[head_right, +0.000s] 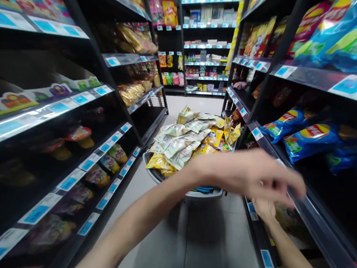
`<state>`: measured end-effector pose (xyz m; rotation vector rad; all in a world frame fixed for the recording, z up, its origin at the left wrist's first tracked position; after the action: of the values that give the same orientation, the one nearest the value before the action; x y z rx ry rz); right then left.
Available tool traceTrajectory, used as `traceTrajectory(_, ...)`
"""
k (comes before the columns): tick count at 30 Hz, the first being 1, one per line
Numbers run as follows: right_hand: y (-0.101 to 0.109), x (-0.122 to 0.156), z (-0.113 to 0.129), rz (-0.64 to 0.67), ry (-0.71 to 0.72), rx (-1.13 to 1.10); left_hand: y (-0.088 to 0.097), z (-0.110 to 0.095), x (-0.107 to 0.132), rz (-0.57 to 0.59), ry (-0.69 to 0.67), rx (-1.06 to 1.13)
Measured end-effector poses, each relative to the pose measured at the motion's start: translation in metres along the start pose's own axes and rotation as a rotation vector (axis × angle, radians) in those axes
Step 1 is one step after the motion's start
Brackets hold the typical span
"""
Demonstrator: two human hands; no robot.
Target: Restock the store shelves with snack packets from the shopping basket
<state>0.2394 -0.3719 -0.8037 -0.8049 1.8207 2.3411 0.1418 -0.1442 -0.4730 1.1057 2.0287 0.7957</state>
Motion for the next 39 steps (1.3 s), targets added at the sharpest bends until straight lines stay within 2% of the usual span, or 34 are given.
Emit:
traceTrajectory(2, -0.003, 0.004, 0.004, 0.006, 0.053, 0.062, 0.053, 0.002, 0.034, -0.407, 0.149, -0.150)
traceTrajectory(3, -0.003, 0.006, 0.005, 0.014, 0.077, 0.099, 0.070, 0.010, 0.057, -0.560, 0.217, -0.253)
traceTrajectory(4, -0.004, 0.009, 0.005, 0.027, 0.096, 0.125, 0.081, 0.023, 0.080, -0.683, 0.324, -0.376)
traceTrajectory(5, -0.004, 0.012, 0.005, 0.041, 0.107, 0.139, 0.088, 0.040, 0.102, -0.743, 0.453, -0.501)
traceTrajectory(7, -0.004, 0.016, 0.005, 0.061, 0.098, 0.132, 0.092, 0.079, 0.141, -0.767, 0.692, -0.669)
traceTrajectory(10, -0.004, 0.020, 0.007, 0.062, 0.056, 0.095, 0.089, 0.133, 0.184, -0.724, 0.950, -0.674)
traceTrajectory(12, -0.004, 0.020, 0.012, 0.062, 0.031, 0.065, 0.085, 0.156, 0.202, -0.684, 1.018, -0.604)
traceTrajectory(14, -0.005, 0.018, 0.017, 0.070, 0.016, 0.031, 0.083, 0.168, 0.211, -0.664, 1.023, -0.538)
traceTrajectory(18, -0.007, 0.014, 0.023, 0.088, -0.015, -0.026, 0.084, 0.167, 0.210, -0.671, 1.019, -0.574)
traceTrajectory(22, -0.006, 0.004, 0.029, 0.038, -0.101, -0.103, 0.089, 0.148, 0.204, -0.661, 1.044, -0.600)
traceTrajectory(24, 0.002, -0.006, 0.038, -0.062, -0.184, -0.190, 0.095, 0.133, 0.203, -0.716, 1.042, -0.595)
traceTrajectory(26, 0.016, -0.021, 0.052, -0.212, -0.268, -0.303, 0.102, 0.117, 0.201, -0.846, 0.999, -0.540)
traceTrajectory(28, 0.040, -0.041, 0.073, -0.374, -0.309, -0.420, 0.105, 0.103, 0.195, -0.991, 0.891, -0.348)
traceTrajectory(30, 0.070, -0.064, 0.100, -0.506, -0.302, -0.534, 0.102, 0.094, 0.181, -1.046, 0.731, -0.004)
traceTrajectory(32, 0.101, -0.086, 0.129, -0.574, -0.278, -0.695, 0.091, 0.091, 0.160, -0.989, 0.574, 0.370)
traceTrajectory(34, 0.127, -0.105, 0.159, -0.515, -0.201, -0.984, 0.074, 0.091, 0.136, -0.894, 0.476, 0.653)
traceTrajectory(37, 0.154, -0.119, 0.199, -0.311, -0.056, -1.472, 0.042, 0.095, 0.104, -0.735, 0.417, 0.878)
traceTrajectory(39, 0.164, -0.120, 0.214, -0.242, -0.044, -1.624, 0.023, 0.097, 0.090, -0.650, 0.405, 0.904)
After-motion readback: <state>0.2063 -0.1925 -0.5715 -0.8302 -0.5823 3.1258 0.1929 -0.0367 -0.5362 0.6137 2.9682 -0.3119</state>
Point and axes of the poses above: each hand's wrist, its own x-axis away from the middle knuckle, its own y-axis out of the back of the hand, z = x × y, the point moved 2 cm from there along -x, towards the middle knuckle, and after that the axes turned 6 degrees about y, right-handed, at the moved point
